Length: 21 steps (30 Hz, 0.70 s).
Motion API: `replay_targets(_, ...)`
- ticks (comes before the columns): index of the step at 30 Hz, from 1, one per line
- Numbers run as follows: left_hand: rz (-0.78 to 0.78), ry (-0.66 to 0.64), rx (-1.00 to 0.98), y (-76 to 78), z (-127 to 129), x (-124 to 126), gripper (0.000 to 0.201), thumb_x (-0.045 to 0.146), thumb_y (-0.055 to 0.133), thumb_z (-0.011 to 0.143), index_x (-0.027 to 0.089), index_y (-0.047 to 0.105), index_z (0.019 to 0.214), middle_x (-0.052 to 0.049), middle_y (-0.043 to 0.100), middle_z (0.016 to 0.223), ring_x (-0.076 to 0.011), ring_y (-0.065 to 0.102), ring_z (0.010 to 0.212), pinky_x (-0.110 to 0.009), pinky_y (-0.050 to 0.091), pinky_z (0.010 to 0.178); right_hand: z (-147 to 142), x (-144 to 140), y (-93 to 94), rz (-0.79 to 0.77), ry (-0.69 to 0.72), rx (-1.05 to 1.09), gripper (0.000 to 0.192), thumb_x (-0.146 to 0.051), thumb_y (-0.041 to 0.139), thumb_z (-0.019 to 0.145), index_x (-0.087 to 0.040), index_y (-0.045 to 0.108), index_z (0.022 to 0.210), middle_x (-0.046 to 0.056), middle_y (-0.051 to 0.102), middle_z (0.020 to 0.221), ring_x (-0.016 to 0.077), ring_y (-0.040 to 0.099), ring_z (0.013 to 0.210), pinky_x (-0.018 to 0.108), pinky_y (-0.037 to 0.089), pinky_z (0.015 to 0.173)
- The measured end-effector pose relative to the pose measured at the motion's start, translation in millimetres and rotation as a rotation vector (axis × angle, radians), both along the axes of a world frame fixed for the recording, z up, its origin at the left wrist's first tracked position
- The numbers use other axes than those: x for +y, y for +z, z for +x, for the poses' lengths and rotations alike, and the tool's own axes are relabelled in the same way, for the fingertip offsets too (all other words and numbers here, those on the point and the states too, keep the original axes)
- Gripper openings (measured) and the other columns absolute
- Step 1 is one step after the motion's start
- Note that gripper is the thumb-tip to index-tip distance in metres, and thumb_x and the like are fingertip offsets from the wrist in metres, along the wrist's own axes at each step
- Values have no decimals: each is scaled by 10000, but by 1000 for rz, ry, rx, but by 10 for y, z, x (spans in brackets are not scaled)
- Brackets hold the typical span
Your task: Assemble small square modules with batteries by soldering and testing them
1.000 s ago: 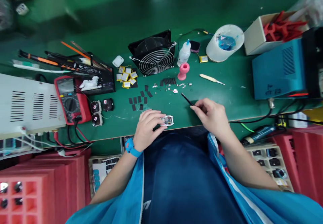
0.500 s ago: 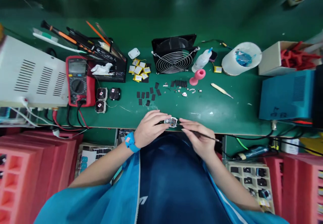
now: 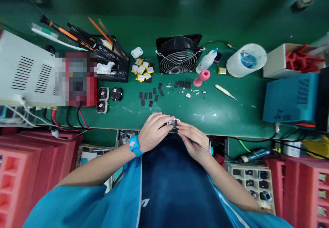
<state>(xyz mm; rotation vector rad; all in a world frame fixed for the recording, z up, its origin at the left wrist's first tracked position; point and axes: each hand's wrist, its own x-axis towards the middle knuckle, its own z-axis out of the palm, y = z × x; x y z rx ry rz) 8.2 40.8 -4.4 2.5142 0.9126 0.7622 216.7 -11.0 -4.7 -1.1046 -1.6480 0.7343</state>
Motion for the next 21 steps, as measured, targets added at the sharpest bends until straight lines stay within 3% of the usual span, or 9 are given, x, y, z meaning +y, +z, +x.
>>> replay_targets(9, -33, 7, -30, -18, -5, -6, 163, 144, 616, 980, 242, 693, 1087, -77, 736, 1278, -206, 675, 1204, -459, 527, 1059, 17, -51, -85, 91, 38, -9, 359, -42, 654, 923, -240, 736, 1211, 105, 794, 1159, 278, 742, 1158, 458, 665, 947)
replay_targets(15, -40, 15, -24, -5, 6, 12, 121, 170, 613, 993, 239, 703, 1034, -63, 744, 1248, -200, 673, 1171, -440, 519, 1038, 19, -32, -41, 55, 3, -9, 291, -70, 651, 939, -241, 758, 1149, 102, 802, 1128, 275, 751, 1141, 449, 671, 924)
replay_targets(19, -197, 12, -46, 57, 5, 98, 36, 214, 651, 983, 226, 678, 962, -43, 764, 1169, -198, 671, 1076, -404, 500, 962, 7, 1, 19, -20, -39, 22, 211, -91, 680, 927, -231, 762, 1061, 75, 817, 981, 263, 780, 1055, 429, 671, 897)
replay_targets(21, -307, 9, -42, 96, 1, 159, 107, 222, 673, 968, 212, 624, 874, -32, 769, 1125, -194, 660, 1028, -387, 477, 934, 4, 14, 33, -48, -45, 25, 180, -110, 683, 930, -234, 757, 1038, 66, 814, 949, 257, 783, 1041, 422, 670, 888)
